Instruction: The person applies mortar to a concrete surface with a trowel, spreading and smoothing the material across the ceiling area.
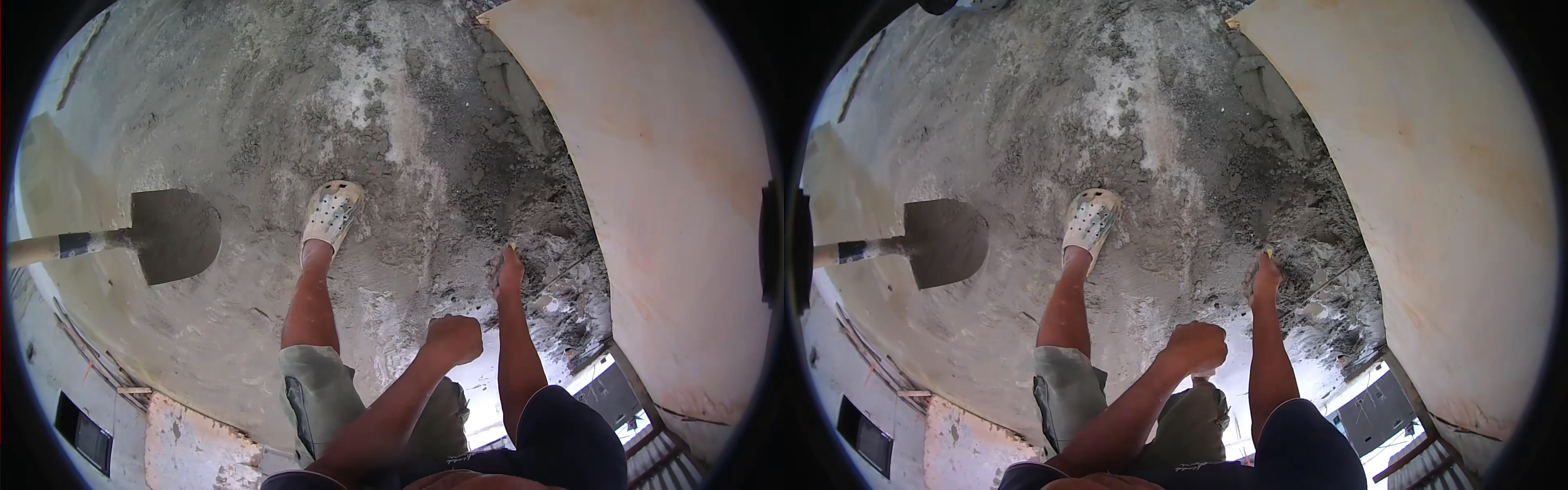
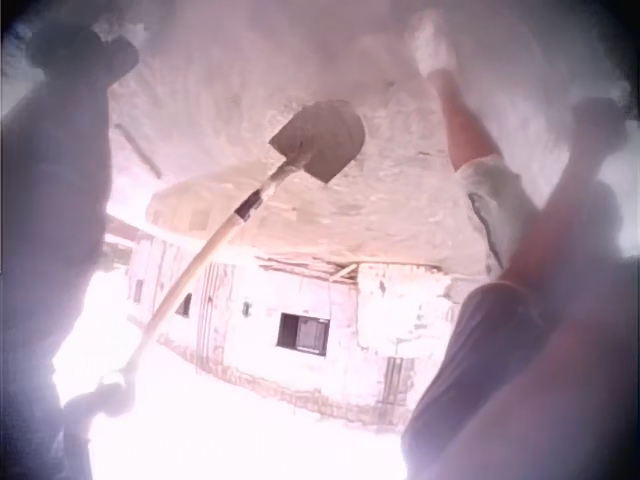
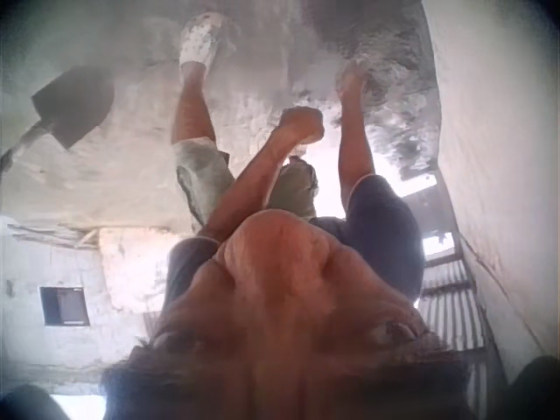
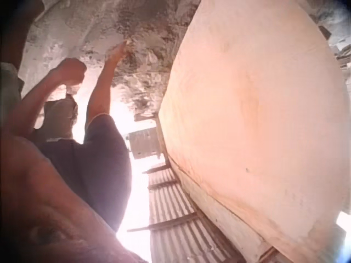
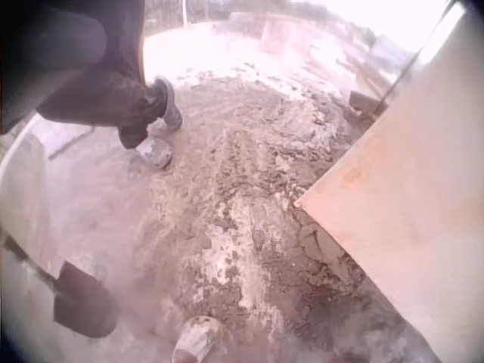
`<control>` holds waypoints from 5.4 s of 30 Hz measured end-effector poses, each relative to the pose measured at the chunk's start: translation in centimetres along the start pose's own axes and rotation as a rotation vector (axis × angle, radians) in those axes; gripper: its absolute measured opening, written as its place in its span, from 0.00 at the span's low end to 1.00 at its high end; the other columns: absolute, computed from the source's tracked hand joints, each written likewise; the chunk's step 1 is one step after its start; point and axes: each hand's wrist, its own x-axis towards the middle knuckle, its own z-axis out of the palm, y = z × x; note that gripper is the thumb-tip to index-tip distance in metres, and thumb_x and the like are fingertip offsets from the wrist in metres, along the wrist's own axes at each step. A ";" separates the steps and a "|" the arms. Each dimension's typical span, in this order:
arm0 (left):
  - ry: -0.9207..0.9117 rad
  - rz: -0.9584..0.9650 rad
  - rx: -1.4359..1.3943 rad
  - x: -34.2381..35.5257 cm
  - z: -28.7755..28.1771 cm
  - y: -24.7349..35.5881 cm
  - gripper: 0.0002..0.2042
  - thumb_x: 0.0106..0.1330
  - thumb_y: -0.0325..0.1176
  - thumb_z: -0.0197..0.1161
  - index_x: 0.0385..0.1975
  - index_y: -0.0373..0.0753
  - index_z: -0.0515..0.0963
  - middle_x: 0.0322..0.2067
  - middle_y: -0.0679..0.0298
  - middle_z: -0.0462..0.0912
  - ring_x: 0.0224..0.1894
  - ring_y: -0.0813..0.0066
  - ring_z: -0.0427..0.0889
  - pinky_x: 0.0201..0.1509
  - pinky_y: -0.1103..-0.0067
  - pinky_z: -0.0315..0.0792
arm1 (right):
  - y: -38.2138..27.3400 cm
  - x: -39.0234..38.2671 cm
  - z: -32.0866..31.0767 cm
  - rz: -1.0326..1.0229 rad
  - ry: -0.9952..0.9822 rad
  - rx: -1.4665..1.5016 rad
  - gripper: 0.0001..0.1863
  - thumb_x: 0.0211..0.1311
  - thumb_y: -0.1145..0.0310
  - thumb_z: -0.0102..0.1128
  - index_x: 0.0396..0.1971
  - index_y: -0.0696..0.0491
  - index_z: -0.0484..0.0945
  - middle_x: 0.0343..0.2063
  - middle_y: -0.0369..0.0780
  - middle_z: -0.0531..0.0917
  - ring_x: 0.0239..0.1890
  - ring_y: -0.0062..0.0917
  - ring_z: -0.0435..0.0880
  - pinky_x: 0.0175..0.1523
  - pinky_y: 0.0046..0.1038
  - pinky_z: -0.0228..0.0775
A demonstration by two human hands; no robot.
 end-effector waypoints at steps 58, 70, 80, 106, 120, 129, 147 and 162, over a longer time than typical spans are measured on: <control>-0.179 0.053 -0.174 0.5 -2.6 -0.4 0.11 0.49 0.28 0.56 0.30 0.33 0.84 0.32 0.48 0.84 0.38 0.54 0.85 0.38 0.66 0.77 | -12.9 10.3 13.8 -0.446 0.143 -0.575 0.20 0.66 0.55 0.51 0.44 0.58 0.74 0.22 0.42 0.78 0.18 0.27 0.77 0.21 0.35 0.63; -0.080 0.124 -0.150 0.4 -0.8 -1.1 0.11 0.52 0.31 0.54 0.26 0.34 0.83 0.31 0.50 0.84 0.35 0.54 0.85 0.36 0.66 0.77 | -14.7 7.9 10.7 -0.314 0.045 -0.482 0.14 0.64 0.59 0.50 0.35 0.57 0.74 0.15 0.37 0.73 0.14 0.23 0.71 0.19 0.31 0.63; -0.193 0.128 -0.061 0.0 -1.6 -0.1 0.11 0.55 0.32 0.53 0.28 0.35 0.83 0.33 0.49 0.84 0.37 0.54 0.85 0.40 0.66 0.77 | -16.4 5.9 22.6 -0.543 0.017 -0.572 0.14 0.65 0.60 0.49 0.29 0.56 0.73 0.16 0.36 0.74 0.15 0.22 0.73 0.20 0.30 0.63; -0.116 0.177 0.077 1.5 4.6 -1.2 0.11 0.57 0.33 0.52 0.31 0.36 0.81 0.32 0.51 0.83 0.36 0.52 0.83 0.39 0.63 0.75 | -12.0 7.7 1.0 -0.733 0.296 -1.366 0.23 0.64 0.53 0.50 0.44 0.59 0.76 0.32 0.57 0.82 0.38 0.53 0.81 0.45 0.48 0.72; -0.200 0.202 0.253 3.1 6.7 -2.6 0.15 0.63 0.43 0.57 0.46 0.46 0.78 0.29 0.53 0.83 0.33 0.56 0.83 0.38 0.66 0.76 | -11.9 6.5 -0.5 -0.708 0.218 -1.285 0.28 0.65 0.50 0.46 0.45 0.64 0.75 0.36 0.60 0.81 0.41 0.54 0.80 0.48 0.48 0.71; -0.160 0.169 0.120 3.4 6.5 -2.8 0.12 0.61 0.39 0.55 0.36 0.40 0.80 0.31 0.53 0.83 0.35 0.54 0.83 0.38 0.65 0.75 | -10.9 6.1 -1.4 -0.625 0.258 -1.188 0.28 0.63 0.51 0.49 0.47 0.64 0.74 0.36 0.58 0.81 0.41 0.52 0.81 0.48 0.44 0.73; -0.142 0.295 0.163 1.5 2.9 -1.2 0.12 0.60 0.35 0.52 0.29 0.37 0.81 0.34 0.51 0.83 0.38 0.53 0.82 0.42 0.63 0.74 | -10.5 9.4 8.9 -0.254 0.175 -0.685 0.27 0.59 0.52 0.58 0.39 0.66 0.77 0.26 0.48 0.83 0.25 0.34 0.83 0.30 0.37 0.73; -0.222 0.144 0.002 1.0 -1.8 2.2 0.12 0.59 0.31 0.51 0.34 0.36 0.82 0.36 0.51 0.83 0.41 0.53 0.82 0.45 0.64 0.75 | -19.9 11.8 22.2 -0.682 0.016 -0.786 0.27 0.61 0.50 0.49 0.43 0.62 0.78 0.34 0.53 0.83 0.36 0.44 0.82 0.46 0.40 0.71</control>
